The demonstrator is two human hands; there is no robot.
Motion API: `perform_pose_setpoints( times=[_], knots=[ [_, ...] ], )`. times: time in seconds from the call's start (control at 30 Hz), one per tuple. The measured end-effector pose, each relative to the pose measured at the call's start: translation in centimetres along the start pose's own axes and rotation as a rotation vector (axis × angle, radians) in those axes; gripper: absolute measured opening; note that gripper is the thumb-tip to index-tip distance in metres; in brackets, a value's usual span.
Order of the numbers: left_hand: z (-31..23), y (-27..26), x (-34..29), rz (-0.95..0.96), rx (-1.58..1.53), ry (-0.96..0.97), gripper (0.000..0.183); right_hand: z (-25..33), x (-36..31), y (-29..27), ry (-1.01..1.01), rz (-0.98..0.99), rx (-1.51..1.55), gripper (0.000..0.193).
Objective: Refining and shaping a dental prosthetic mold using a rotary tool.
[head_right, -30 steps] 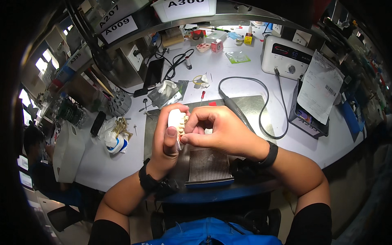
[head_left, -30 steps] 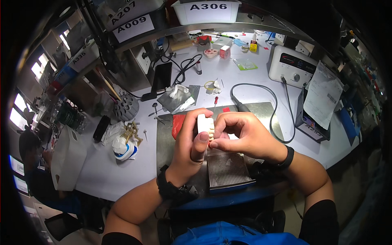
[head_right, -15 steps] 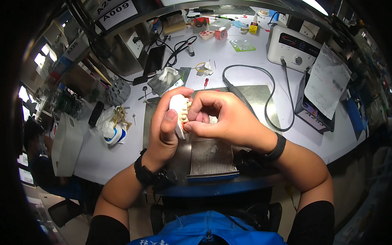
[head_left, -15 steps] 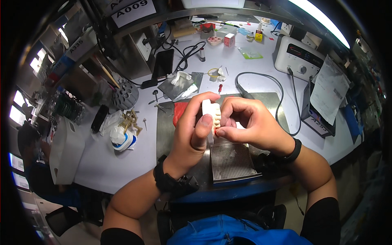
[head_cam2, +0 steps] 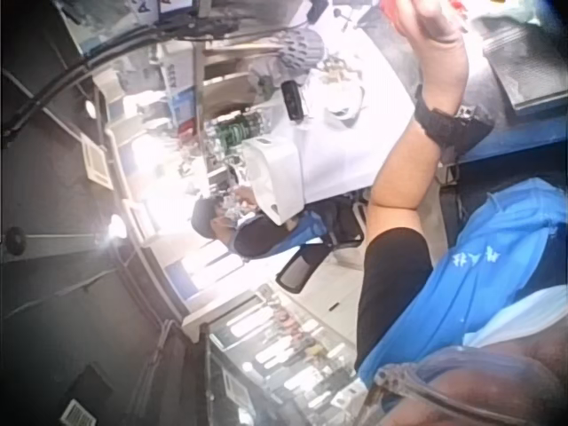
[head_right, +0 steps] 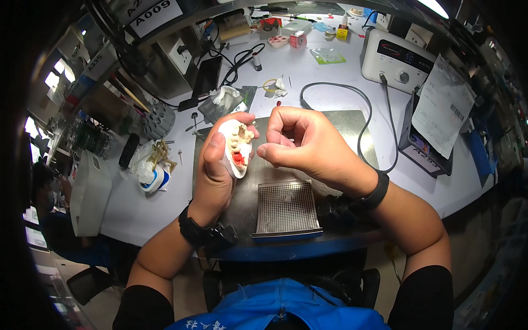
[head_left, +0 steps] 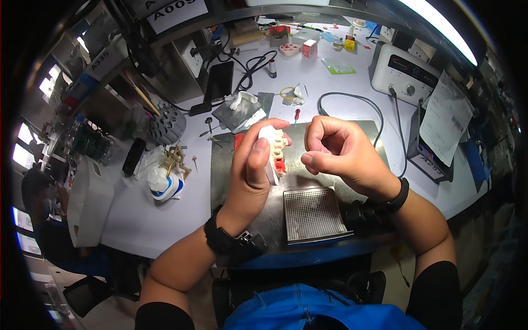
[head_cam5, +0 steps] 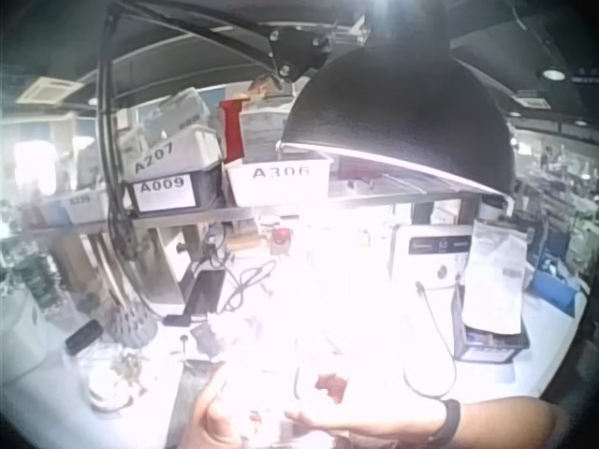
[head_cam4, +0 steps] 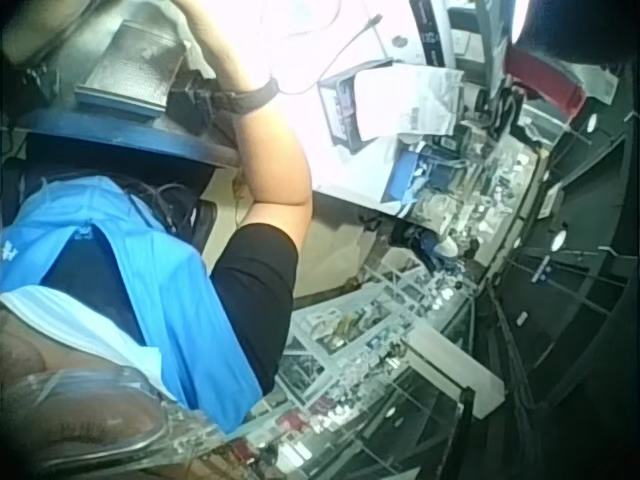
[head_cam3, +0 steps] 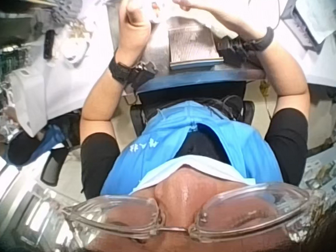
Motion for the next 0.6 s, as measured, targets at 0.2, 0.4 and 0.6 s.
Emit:
perform_pose_setpoints(
  times=[0.2,0.4,0.6],
  knots=[
    [1.5,-0.4,0.3,-0.034,-0.056,-0.088,0.058,1.0,0.7,-0.5,-0.185,0.012,-0.301,0.019],
    [2.6,-0.8,0.7,-0.008,0.003,-0.150,0.042,2.7,1.3,-1.8,-0.423,-0.031,-0.576,0.018],
    [3.3,-0.1,0.7,0.044,0.096,-0.130,0.059,3.9,0.5,-1.6,-0.595,-0.123,-0.837,0.025]
  ],
)
Point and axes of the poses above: each hand's wrist, its own x-axis towards the middle knuckle, its own y-axis out of the palm, z = x × y, the point moved 8 cm from there along x, towards the middle knuckle, and after that the axes turned 2 degrees about -z, right-handed, at the moved point
